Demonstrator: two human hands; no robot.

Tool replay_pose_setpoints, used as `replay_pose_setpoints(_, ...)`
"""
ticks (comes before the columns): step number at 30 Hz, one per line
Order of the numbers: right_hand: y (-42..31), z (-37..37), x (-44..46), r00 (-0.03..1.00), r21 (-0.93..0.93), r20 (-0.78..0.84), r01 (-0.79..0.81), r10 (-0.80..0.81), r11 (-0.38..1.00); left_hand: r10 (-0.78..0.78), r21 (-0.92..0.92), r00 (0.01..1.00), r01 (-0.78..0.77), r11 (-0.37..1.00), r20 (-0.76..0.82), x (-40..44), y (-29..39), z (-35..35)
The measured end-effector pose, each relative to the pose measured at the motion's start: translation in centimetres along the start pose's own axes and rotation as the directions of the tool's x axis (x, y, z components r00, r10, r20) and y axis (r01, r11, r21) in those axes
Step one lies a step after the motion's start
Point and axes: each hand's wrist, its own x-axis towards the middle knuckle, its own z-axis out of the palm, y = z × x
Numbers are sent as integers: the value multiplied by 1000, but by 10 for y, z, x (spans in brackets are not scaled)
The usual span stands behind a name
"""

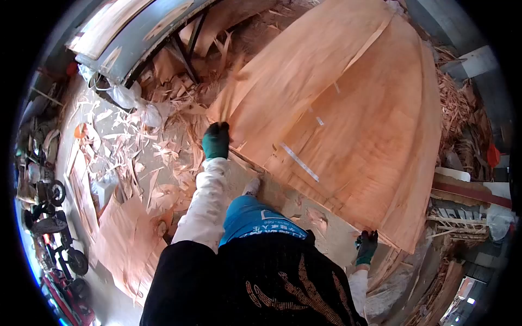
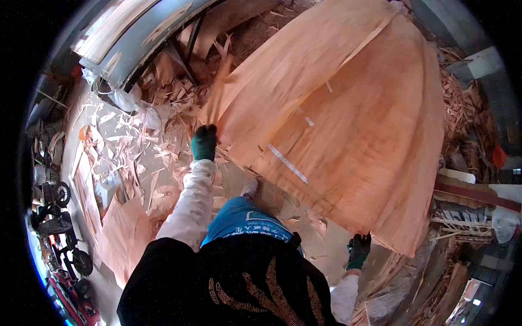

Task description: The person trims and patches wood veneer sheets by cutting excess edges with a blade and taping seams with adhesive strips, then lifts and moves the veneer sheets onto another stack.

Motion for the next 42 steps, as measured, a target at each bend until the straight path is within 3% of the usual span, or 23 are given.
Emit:
replay_pose_setpoints(1, 0, 2, 0, 1000, -17, -7, -10, 10, 1000, 46, -61, 988, -56, 997, -148, 13, -34, -2)
replay_pose_setpoints(3, 2, 4, -1, 1000, -5, 19, -4, 4, 1000, -275, -572, 944, 125, 811, -183, 26, -74, -15)
replay_pose_setpoints(4, 3, 4, 0, 998, 26, 53, 15, -17, 1000, -398, -788, 911, 319, 526, 103, 29, -106, -34)
replay_pose_setpoints(5, 5, 5, 1, 995, 58, 87, 34, -39, 998, -113, -531, 994, 90, 843, -11, 16, -113, -44)
replay_pose_setpoints(6, 7, 4, 2, 997, 56, 78, 4, -8, 998, 184, -187, 975, -205, 961, -124, 3, -120, -53)
replay_pose_setpoints(7, 9, 4, 4, 997, 55, 69, -25, 21, 998, -104, -597, 993, 51, 801, -56, -1, -124, -64)
replay_pose_setpoints(8, 10, 3, 7, 997, 56, 60, -52, 49, 997, -383, -893, 923, 187, 410, 17, -5, -128, -74)
replay_pose_setpoints(10, 4, 5, 2, 998, -6, 41, -55, 55, 998, -685, -795, 661, 573, 199, 306, -28, -117, -99)
replay_pose_setpoints(12, 1, 11, 3, 998, -23, 59, -16, 17, 1000, -338, -477, 774, 607, 635, 535, -29, -191, -83)
replay_pose_setpoints(14, 2, 7, -1, 994, -18, 100, 48, -46, 999, -125, -446, 695, 577, 684, 708, -40, -153, -53)
replay_pose_setpoints(15, 1, 5, -2, 996, -30, 90, 11, -8, 999, -299, -534, 564, 825, 184, 770, -44, -79, -31)
replay_pose_setpoints(19, -14, 7, -12, 996, -39, 84, -12, 16, 999, -260, -551, 708, 686, 475, 657, -37, -54, 20)
replay_pose_setpoints(20, -18, 6, -16, 996, -34, 92, 3, 0, 999, -209, -596, 733, 658, 459, 648, -35, -51, 23)
replay_pose_setpoints(22, -24, 2, -23, 993, -16, 107, -43, 44, 999, -386, -655, 676, 726, 208, 627, -38, -29, 22)
replay_pose_setpoints(25, -34, 4, -36, 995, -26, 49, -87, 89, 996, -443, -649, 649, 740, 177, 619, -48, -18, 19)
replay_pose_setpoints(26, -38, 5, -41, 995, -36, 15, -96, 96, 995, -437, -636, 648, 746, 199, 624, -53, -7, 15)
replay_pose_setpoints(28, -43, 12, -54, 997, -33, -76, -18, 15, 999, -257, -598, 820, 554, 579, 511, -63, -23, 17)
replay_pose_setpoints(30, -18, 13, -30, 974, 94, -185, 149, -129, 984, -193, -489, 863, 434, 756, 467, -42, -60, 34)
replay_pose_setpoints(33, -31, 22, -33, 964, 37, -237, 136, -124, 990, -74, -307, 926, 197, 931, 369, -21, -101, 42)
replay_pose_setpoints(34, -37, 29, -35, 951, 31, -275, 159, -144, 987, 53, -321, 946, 56, 946, 320, -21, -114, 43)
replay_pose_setpoints(36, -33, 29, -35, 953, 88, -277, 152, -122, 985, -27, -529, 967, 163, 833, 255, -25, -74, 47)
replay_pose_setpoints(37, -33, 30, -34, 956, 112, -272, 145, -110, 983, -263, -565, 924, 379, 733, 278, -42, -16, 33)
replay_pose_setpoints(42, -36, 32, -41, 947, 175, -287, 200, -144, 964, -148, -627, 961, 265, 733, 234, -41, 6, 25)
